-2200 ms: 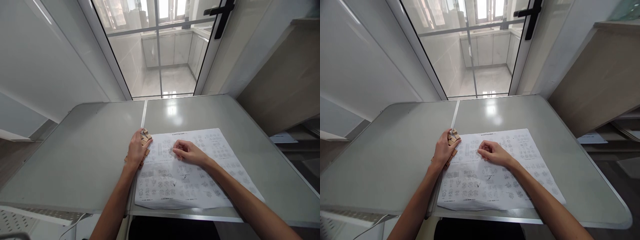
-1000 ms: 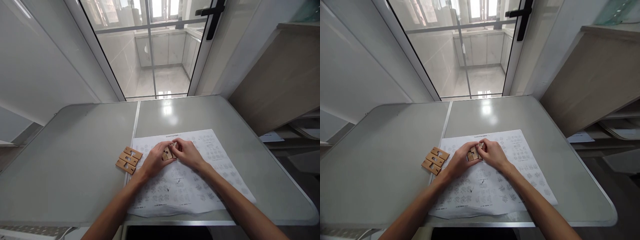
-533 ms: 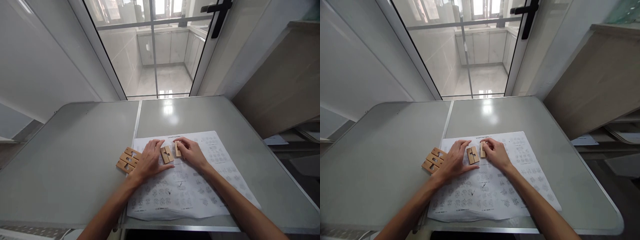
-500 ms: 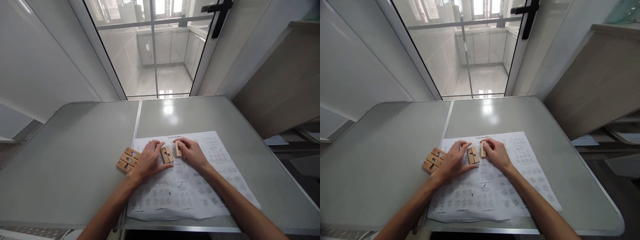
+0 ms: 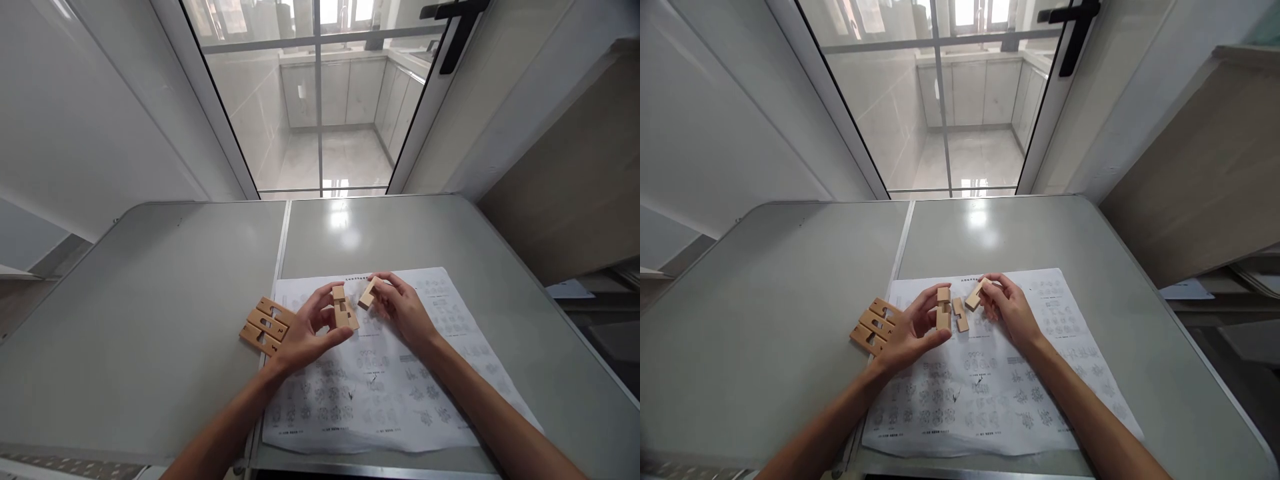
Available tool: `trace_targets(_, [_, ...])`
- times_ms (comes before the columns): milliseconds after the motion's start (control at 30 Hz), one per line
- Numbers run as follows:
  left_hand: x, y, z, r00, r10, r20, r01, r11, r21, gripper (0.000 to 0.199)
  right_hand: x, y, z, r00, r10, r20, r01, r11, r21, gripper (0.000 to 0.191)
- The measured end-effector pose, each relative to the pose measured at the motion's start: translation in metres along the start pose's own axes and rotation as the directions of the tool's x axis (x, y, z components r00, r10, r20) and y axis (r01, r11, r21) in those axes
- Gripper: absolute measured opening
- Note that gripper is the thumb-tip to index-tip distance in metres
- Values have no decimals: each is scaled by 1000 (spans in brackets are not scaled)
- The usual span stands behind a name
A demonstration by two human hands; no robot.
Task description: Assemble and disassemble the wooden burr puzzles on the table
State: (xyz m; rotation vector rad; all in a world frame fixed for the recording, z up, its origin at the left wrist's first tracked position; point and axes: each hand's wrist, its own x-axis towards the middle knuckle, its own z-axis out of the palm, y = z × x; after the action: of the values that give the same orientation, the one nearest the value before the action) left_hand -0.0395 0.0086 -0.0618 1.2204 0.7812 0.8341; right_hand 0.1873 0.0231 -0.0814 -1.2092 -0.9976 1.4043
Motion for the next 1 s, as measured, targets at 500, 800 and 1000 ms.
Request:
trace_targets(500, [11,-7,3,978,-203,-44,171,908,-383,16,1,-2,-3,995,11,95,-22,992,122,35])
trace_targets(800, [10,-15,5,986,-152,68,165,937,-308,40,-2,10,0,976,-48,211,33,997,74,37])
trace_targets(1000, [8,-17,5,988,-89,128,114,972,-206,44,-4,18,3,970,-80,229,60,994,95,33])
